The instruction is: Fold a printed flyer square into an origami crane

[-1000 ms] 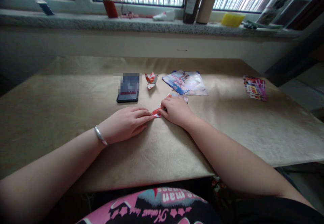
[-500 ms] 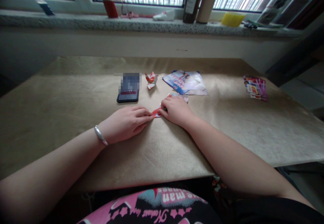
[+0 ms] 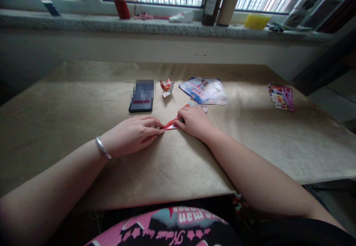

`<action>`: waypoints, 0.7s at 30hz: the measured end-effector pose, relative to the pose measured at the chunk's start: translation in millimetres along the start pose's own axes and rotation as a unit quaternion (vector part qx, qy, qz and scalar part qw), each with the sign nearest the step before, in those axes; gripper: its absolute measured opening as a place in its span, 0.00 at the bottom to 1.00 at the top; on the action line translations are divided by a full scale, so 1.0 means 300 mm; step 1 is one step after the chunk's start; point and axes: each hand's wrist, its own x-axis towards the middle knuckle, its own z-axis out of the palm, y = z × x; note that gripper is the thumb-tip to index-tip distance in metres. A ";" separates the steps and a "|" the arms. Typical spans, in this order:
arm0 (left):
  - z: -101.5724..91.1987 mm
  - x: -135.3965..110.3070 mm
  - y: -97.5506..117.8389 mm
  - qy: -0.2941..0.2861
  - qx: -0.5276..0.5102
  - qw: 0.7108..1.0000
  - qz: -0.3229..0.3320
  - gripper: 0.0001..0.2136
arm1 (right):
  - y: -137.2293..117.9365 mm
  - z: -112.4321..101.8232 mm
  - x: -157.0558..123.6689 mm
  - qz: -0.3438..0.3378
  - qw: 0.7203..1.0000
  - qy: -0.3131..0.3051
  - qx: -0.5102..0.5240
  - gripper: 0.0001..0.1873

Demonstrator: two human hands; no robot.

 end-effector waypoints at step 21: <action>0.013 -0.015 -0.041 0.013 -0.043 0.999 0.014 0.13 | -0.001 0.000 -0.005 -0.010 1.000 0.005 0.002 0.13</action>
